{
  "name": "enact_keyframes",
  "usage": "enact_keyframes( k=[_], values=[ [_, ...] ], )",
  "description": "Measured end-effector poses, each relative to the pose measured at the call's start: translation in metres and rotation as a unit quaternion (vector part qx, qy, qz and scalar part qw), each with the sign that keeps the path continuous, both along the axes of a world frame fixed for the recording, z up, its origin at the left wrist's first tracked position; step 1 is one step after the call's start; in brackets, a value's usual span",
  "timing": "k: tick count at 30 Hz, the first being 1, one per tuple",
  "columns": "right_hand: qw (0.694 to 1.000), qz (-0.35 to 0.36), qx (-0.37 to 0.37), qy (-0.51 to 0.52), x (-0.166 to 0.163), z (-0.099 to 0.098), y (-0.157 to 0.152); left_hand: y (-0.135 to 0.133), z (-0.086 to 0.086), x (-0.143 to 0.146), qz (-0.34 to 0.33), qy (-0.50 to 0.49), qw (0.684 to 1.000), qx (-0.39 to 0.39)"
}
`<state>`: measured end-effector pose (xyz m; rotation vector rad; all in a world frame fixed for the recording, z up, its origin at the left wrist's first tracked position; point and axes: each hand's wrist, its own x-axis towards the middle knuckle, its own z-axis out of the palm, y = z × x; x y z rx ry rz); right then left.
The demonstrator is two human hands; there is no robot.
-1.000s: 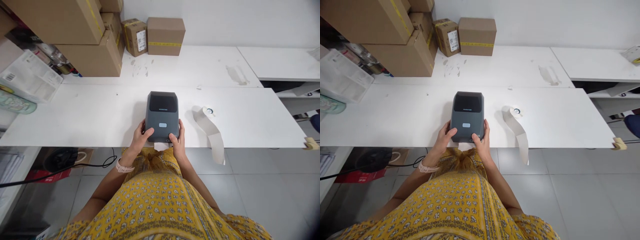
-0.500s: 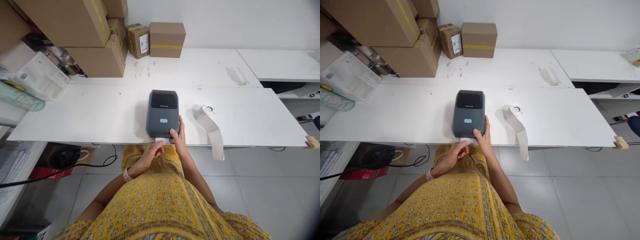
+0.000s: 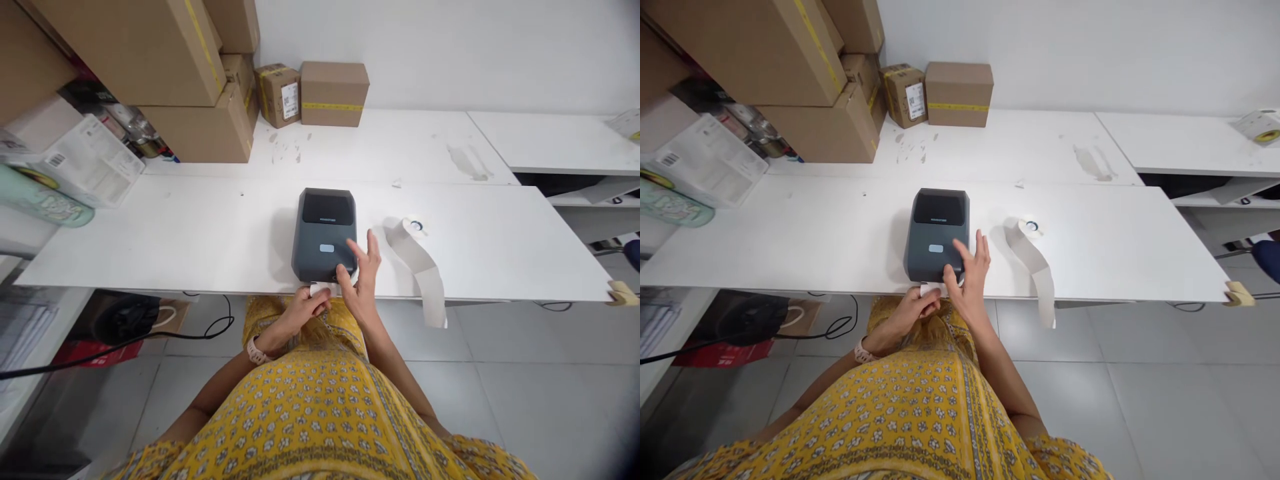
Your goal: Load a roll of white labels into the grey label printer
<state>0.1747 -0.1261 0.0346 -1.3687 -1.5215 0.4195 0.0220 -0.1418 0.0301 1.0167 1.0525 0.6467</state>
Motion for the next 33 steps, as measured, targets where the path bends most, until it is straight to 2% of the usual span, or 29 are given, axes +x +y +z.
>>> enact_keyframes(
  k=[2,5,7,9,12,14,16,20,22,25,28,30,33],
  values=[
    [0.994,-0.004,0.046,-0.101,-0.001,0.012,-0.001,-0.001,-0.004,-0.011,-0.029,0.021,0.999,-0.004],
    [0.982,0.000,0.047,-0.181,-0.002,0.019,0.001,-0.002,-0.008,-0.034,-0.029,0.040,0.999,0.002],
    [0.980,0.002,0.034,-0.196,-0.002,0.019,0.005,-0.001,-0.009,-0.050,0.021,0.052,0.998,0.018],
    [0.980,0.007,0.027,-0.197,-0.002,0.019,0.010,0.004,-0.008,-0.062,0.100,0.071,0.991,0.047],
    [0.981,0.028,0.013,-0.192,0.000,0.021,0.015,0.015,-0.005,-0.066,0.216,0.097,0.962,0.138],
    [0.983,0.052,-0.008,-0.174,0.003,0.020,0.014,0.023,-0.002,-0.060,0.254,0.099,0.940,0.205],
    [0.991,0.065,-0.018,-0.118,0.006,0.016,0.009,0.028,0.001,-0.050,0.253,0.091,0.931,0.247],
    [0.998,0.057,-0.005,0.030,0.010,0.007,0.000,0.035,0.011,-0.034,0.225,0.046,0.938,0.261],
    [0.996,0.070,0.011,0.061,0.012,0.012,0.004,0.042,0.019,-0.030,0.237,0.002,0.932,0.274],
    [0.993,0.084,0.067,0.049,0.014,0.036,0.028,0.061,0.035,-0.029,0.257,-0.047,0.913,0.312],
    [0.989,0.065,0.135,0.016,0.015,0.066,0.071,0.089,0.042,-0.027,0.268,-0.037,0.901,0.340],
    [0.985,0.050,0.166,0.010,0.015,0.084,0.102,0.108,0.036,-0.024,0.262,0.005,0.904,0.338],
    [0.983,0.032,0.178,0.003,0.016,0.104,0.146,0.127,0.017,-0.019,0.225,0.092,0.921,0.305]
  ],
)
